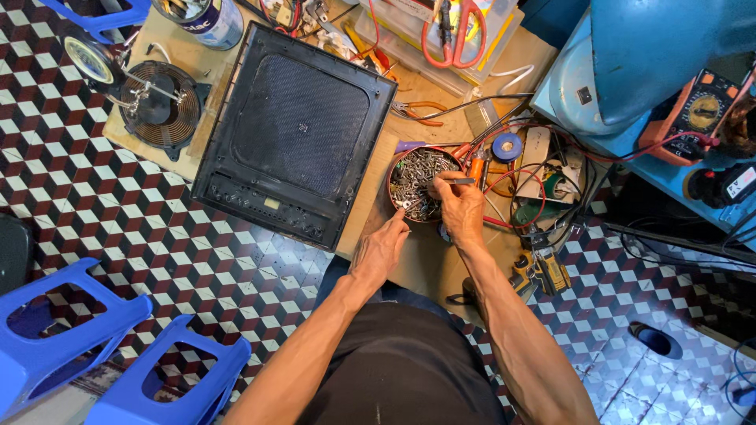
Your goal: The person searches through a container of screws, selects a screw, and uses a power drill to fasten it into the internal circuit board of a disassembled induction cooktop. They then place the cooktop's glass top back onto the chassis and flip the unit over to continue securing the casing with the drill.
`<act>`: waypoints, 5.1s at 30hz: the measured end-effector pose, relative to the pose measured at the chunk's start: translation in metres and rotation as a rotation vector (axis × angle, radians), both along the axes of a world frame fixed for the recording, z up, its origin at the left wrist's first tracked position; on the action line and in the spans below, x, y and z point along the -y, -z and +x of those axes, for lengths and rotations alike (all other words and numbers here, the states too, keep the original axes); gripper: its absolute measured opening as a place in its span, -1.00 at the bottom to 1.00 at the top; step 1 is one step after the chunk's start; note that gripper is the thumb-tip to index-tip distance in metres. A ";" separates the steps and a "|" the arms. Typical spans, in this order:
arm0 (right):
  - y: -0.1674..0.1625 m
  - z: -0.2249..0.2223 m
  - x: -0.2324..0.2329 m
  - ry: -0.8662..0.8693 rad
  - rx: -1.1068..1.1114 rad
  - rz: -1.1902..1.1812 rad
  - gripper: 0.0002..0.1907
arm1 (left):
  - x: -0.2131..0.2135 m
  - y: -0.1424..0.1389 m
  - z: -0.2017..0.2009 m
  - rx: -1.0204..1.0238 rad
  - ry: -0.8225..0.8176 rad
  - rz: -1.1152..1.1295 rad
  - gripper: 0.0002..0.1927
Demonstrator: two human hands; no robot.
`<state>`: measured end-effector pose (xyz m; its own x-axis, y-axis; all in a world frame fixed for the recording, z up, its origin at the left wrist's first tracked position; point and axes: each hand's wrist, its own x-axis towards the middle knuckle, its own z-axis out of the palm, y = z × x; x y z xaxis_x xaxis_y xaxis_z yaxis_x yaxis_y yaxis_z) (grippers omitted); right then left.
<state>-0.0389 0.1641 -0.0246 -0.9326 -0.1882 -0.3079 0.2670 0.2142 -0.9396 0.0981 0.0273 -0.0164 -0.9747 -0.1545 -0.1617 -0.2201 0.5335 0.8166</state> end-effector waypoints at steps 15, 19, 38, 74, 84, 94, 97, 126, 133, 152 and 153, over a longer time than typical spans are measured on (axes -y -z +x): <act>-0.026 -0.028 -0.012 0.117 0.035 -0.117 -0.81 | -0.003 0.004 0.004 0.017 -0.031 0.034 -0.61; -0.039 -0.026 -0.019 0.093 -0.013 -0.127 -0.76 | -0.003 0.000 0.004 -0.027 -0.031 0.009 -0.76; 0.005 0.003 -0.010 -0.253 -0.065 0.171 -0.83 | -0.005 -0.009 0.000 0.083 -0.020 -0.022 -0.87; -0.017 -0.004 -0.003 -0.386 -0.233 0.205 -0.83 | -0.019 -0.013 -0.004 0.136 -0.094 -0.068 -0.86; -0.028 -0.013 -0.018 -0.305 -0.209 0.318 -0.83 | -0.018 -0.014 -0.004 0.163 -0.090 -0.023 -0.86; -0.045 -0.001 -0.029 -0.199 -0.226 0.386 -0.83 | -0.019 -0.013 -0.004 0.152 -0.099 0.001 -0.86; -0.042 0.006 -0.024 -0.189 -0.194 0.311 -0.83 | -0.020 -0.013 -0.003 0.147 -0.100 -0.007 -0.86; -0.024 0.004 -0.002 -0.358 -0.303 0.301 -0.81 | -0.024 -0.006 -0.002 0.164 -0.104 -0.080 -0.85; -0.026 -0.016 -0.016 -0.240 -0.270 0.316 -0.85 | -0.025 -0.002 0.000 0.130 -0.115 -0.072 -0.85; -0.006 -0.001 -0.008 0.005 -0.086 0.214 -0.81 | -0.023 -0.006 -0.004 0.179 -0.078 -0.062 -0.85; -0.004 -0.003 -0.007 0.011 -0.063 0.097 -0.81 | -0.023 -0.006 -0.003 0.167 -0.083 -0.059 -0.86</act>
